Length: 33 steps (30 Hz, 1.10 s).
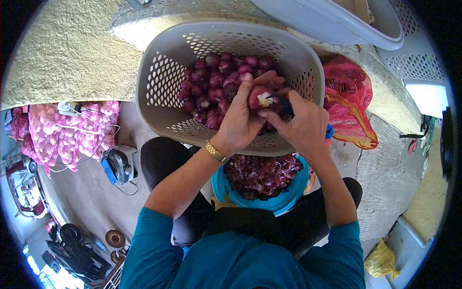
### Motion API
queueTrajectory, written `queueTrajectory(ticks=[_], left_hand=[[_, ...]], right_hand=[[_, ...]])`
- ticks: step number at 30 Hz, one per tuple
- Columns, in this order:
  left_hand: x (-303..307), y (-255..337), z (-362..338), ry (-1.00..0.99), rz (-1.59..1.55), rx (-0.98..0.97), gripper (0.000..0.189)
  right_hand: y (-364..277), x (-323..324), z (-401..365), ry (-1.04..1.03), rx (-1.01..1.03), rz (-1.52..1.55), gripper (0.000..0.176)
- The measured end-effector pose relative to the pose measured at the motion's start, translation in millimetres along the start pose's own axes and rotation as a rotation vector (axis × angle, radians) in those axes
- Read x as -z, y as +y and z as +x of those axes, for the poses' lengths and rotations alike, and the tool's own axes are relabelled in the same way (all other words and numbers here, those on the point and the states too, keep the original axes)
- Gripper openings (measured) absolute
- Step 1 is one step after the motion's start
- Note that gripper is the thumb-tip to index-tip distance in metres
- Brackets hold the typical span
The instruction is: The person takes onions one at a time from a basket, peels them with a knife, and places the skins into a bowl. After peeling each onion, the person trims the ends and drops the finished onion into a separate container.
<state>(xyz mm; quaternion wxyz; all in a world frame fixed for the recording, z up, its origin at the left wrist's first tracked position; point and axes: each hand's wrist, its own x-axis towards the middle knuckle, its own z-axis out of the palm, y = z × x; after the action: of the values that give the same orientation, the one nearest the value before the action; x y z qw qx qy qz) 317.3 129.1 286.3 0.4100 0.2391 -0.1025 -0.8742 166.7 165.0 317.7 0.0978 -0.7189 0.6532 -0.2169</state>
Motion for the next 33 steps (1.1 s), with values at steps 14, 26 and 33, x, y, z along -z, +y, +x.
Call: queueTrajectory(ticks=[14, 26, 33], left_hand=[[-2.0, -4.1, -0.4, -0.097, -0.041, -0.01, 0.046], [1.2, -13.1, -4.8, -0.05, -0.084, -0.015, 0.043], [-1.7, -11.9, -9.3, -0.059, -0.066, -0.017, 0.043]], right_hand=[[-1.2, 7.1, -6.9, -0.01, -0.055, -0.028, 0.057], [-6.3, 2.5, -16.4, 0.065, -0.081, 0.001, 0.065], [-7.5, 2.4, -19.2, 0.074, -0.065, -0.024, 0.063]])
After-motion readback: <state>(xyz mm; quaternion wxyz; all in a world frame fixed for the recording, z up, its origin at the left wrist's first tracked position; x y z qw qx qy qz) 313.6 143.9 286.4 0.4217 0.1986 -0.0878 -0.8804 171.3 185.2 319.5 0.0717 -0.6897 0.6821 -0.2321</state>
